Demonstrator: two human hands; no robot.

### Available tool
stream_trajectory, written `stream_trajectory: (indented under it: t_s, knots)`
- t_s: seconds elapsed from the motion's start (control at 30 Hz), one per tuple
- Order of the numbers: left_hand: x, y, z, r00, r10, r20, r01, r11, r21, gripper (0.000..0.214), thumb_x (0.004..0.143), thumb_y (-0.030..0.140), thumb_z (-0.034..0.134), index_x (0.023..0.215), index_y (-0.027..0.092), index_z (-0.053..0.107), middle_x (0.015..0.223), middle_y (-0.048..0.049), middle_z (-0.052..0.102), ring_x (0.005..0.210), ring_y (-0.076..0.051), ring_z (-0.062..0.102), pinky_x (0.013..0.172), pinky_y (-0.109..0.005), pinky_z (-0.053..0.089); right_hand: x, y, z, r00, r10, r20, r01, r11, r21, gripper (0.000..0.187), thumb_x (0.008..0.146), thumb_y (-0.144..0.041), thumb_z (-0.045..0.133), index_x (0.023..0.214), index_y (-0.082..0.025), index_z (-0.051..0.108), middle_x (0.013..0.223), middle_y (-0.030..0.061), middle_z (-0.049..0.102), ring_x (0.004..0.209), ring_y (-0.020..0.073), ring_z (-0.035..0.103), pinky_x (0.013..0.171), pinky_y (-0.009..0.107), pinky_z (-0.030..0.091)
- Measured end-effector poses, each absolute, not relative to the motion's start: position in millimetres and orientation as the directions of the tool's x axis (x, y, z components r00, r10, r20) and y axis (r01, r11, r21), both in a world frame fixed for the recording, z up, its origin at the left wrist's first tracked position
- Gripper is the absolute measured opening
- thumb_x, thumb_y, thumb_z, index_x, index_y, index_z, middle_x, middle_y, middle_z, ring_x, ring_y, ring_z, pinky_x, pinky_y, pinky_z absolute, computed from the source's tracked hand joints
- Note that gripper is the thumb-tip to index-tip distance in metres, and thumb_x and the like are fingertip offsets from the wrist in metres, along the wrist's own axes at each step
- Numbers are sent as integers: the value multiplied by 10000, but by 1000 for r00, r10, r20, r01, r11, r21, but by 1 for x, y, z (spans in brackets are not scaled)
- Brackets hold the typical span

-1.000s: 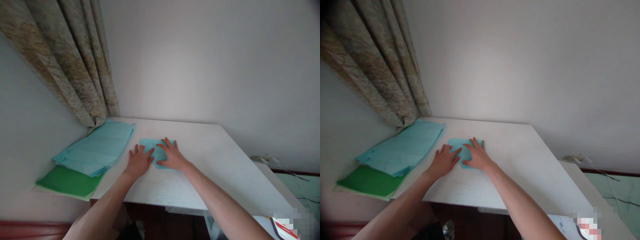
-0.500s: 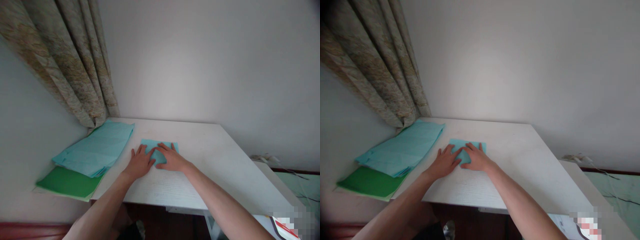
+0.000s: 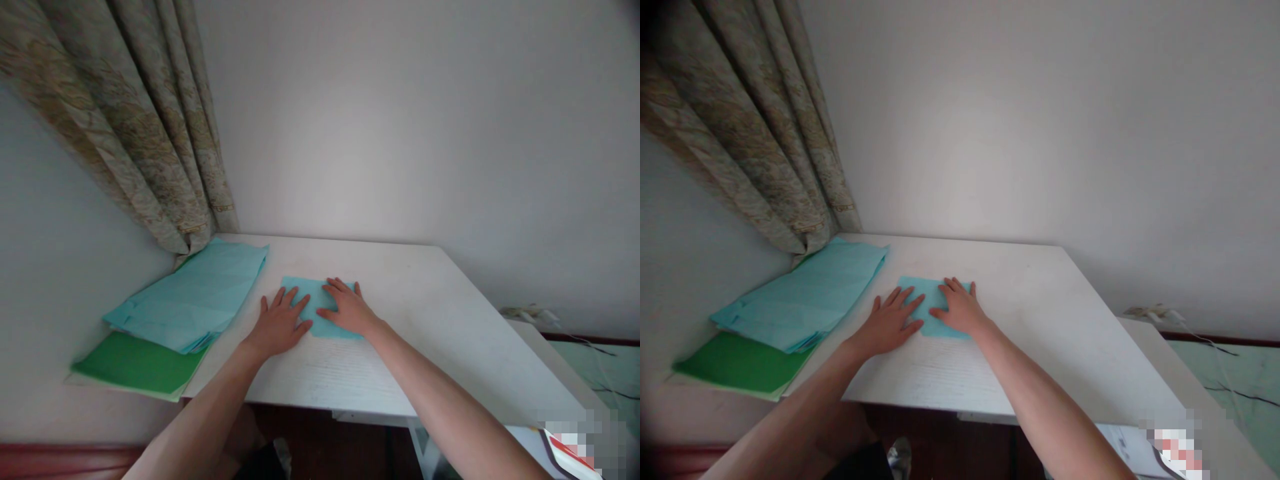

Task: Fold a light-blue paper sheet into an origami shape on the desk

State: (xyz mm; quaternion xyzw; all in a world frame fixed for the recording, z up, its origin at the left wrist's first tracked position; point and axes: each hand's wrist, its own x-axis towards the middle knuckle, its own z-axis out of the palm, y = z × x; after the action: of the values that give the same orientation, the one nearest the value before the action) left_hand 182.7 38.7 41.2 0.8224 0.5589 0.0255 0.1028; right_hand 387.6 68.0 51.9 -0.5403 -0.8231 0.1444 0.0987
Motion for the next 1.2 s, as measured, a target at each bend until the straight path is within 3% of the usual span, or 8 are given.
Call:
stream_trajectory:
  t_s: [0.2, 0.37, 0.7, 1.2]
  knots:
    - [185, 39, 38, 347, 935, -70, 922, -326, 211, 580, 870, 606, 323, 1414, 416, 259, 1537, -54, 190, 1393, -368, 115, 1000, -690, 161, 389, 71, 52, -181, 982, 58, 937, 190, -293, 485, 854, -387, 522, 1284, -163, 502, 1410, 178, 394, 1315, 312, 310, 1037, 614, 148]
    - [190, 40, 36, 201, 979, -23, 966, -195, 172, 589, 869, 600, 309, 1415, 378, 290, 1524, -78, 223, 1377, -384, 166, 973, -705, 201, 390, 72, 51, -56, 993, 103, 966, 80, -244, 500, 832, -384, 546, 1270, -144, 522, 1337, 213, 444, 1229, 333, 401, 1008, 545, 229]
    - [185, 46, 34, 62, 998, -5, 987, -61, 150, 606, 870, 597, 278, 1417, 339, 307, 1513, -104, 246, 1368, -402, 180, 974, -687, 230, 390, 70, 58, -50, 988, 148, 972, 82, -222, 462, 791, -329, 566, 1225, -169, 562, 1100, 143, 587, 1023, 286, 528, 896, 384, 338]
    - [185, 46, 34, 68, 997, -22, 985, -63, 158, 664, 847, 634, 282, 1429, 315, 288, 1521, -119, 217, 1372, -410, 154, 979, -693, 201, 389, 69, 58, -42, 997, 67, 956, 60, -289, 396, 853, -338, 467, 1198, -161, 548, 969, 112, 694, 923, 247, 621, 859, 393, 344]
